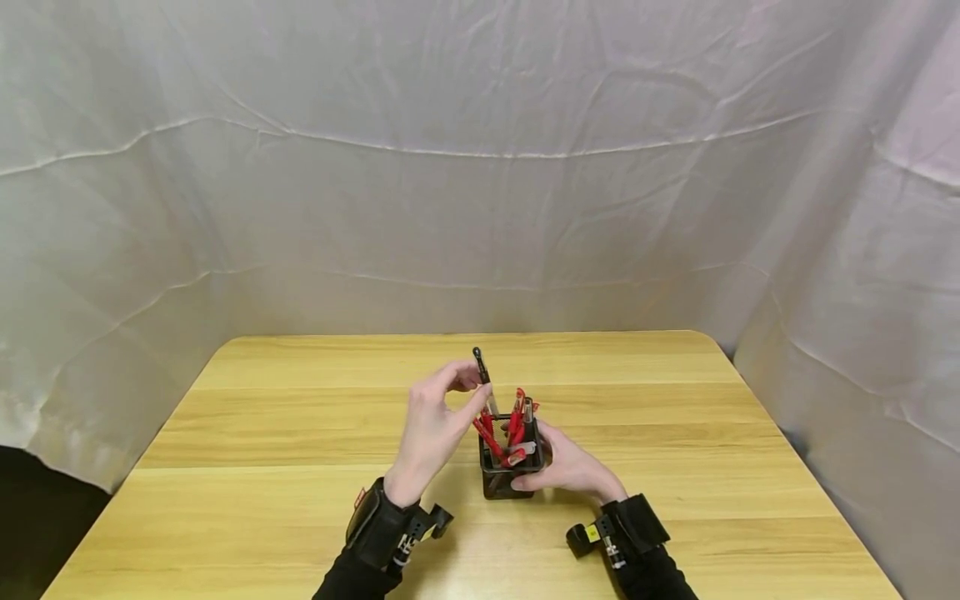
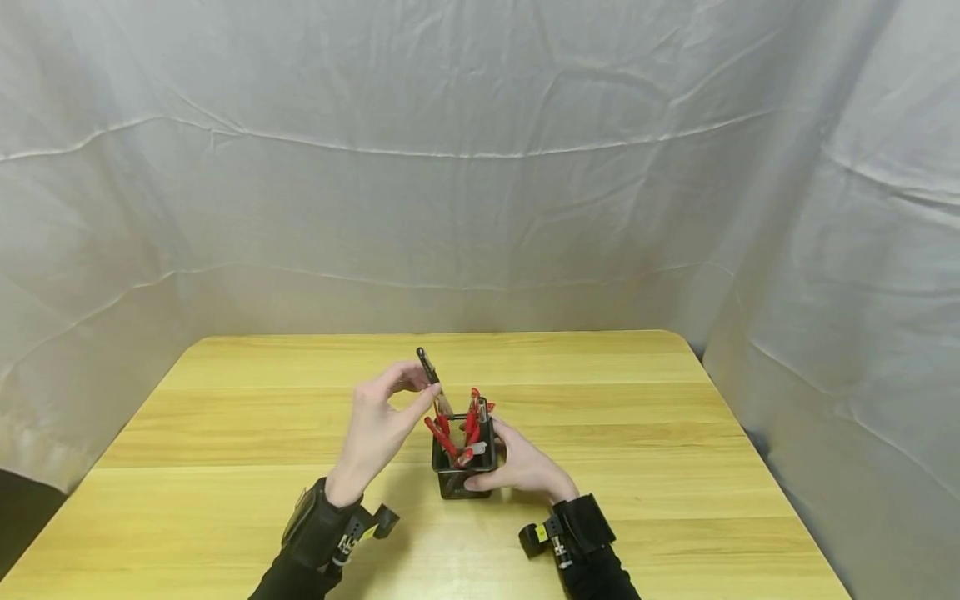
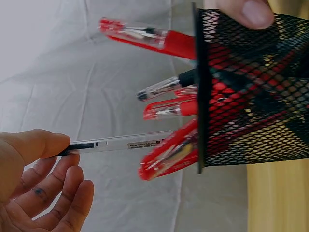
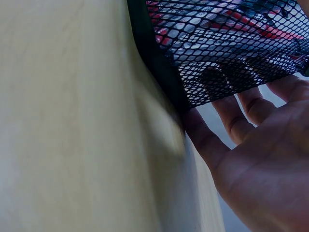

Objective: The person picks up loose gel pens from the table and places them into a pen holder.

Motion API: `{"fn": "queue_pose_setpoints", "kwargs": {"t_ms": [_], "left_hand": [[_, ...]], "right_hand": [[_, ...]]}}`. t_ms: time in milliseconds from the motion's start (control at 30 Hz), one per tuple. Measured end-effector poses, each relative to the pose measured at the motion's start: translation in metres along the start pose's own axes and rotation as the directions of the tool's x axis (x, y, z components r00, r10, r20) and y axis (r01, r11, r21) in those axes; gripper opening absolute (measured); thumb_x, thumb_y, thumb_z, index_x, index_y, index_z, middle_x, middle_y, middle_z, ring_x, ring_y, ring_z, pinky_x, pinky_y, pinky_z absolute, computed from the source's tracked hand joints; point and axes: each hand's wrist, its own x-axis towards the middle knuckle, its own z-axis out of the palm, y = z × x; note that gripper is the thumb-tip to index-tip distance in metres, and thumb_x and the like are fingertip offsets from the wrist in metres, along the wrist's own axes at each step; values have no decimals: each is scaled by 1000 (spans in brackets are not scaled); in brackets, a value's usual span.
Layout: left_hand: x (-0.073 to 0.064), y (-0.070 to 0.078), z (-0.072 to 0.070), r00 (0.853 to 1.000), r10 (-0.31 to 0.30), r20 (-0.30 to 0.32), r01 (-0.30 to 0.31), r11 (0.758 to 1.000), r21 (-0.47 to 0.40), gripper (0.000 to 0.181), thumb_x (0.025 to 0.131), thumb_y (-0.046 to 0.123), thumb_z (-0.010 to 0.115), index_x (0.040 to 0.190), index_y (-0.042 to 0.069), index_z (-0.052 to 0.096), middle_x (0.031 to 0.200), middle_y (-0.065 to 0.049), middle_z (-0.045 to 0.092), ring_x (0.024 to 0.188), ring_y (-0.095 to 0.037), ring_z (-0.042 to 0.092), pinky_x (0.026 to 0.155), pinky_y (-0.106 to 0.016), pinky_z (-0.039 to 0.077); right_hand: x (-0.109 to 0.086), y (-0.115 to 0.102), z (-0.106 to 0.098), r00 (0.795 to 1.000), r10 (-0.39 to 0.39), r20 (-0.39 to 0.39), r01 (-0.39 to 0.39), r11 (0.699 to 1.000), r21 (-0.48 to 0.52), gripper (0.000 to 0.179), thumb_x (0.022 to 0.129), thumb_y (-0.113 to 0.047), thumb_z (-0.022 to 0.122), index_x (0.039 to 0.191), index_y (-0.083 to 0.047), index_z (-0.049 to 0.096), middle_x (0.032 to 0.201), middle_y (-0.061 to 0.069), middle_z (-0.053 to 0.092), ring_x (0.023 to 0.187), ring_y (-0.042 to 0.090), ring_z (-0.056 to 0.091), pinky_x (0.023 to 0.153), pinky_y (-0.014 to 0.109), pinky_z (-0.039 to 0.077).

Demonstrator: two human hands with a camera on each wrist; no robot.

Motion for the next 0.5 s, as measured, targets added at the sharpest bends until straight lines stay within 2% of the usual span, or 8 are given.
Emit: {"fn": "queue_pose_setpoints", "kwargs": {"t_ms": [167, 400, 500], "left_hand": [[-1, -3, 6, 1000, -4, 26, 4, 1000, 11, 20, 85, 4, 77, 104, 3, 71, 88, -10, 74, 81, -24, 69, 77, -37, 59], [0, -8, 11, 998, -3, 68, -1, 998, 65, 18, 84, 5, 78, 102, 4, 71, 85, -7, 74, 77, -18, 67, 73, -25, 56], [-1, -8, 13, 994, -12, 109, 3, 997, 83, 18, 85, 4, 77, 101, 4, 70, 87, -7, 74, 75, -19, 64, 69, -28, 54]], "right_hand": [[0, 0, 0, 1000, -8, 5, 8, 1000, 10, 79, 77, -19, 84, 145, -13, 45, 137, 11, 62, 126, 31, 58, 111, 59, 41], [1, 0, -1, 1000, -15, 5, 15, 1000, 13, 81, 77, -18, 84, 147, -15, 44, 138, 11, 62, 126, 32, 58, 111, 59, 41], [1, 0, -1, 1000, -13, 6, 13, 1000, 7, 83, 77, -18, 84, 148, -16, 43, 139, 11, 61, 127, 32, 58, 111, 59, 41]]}}
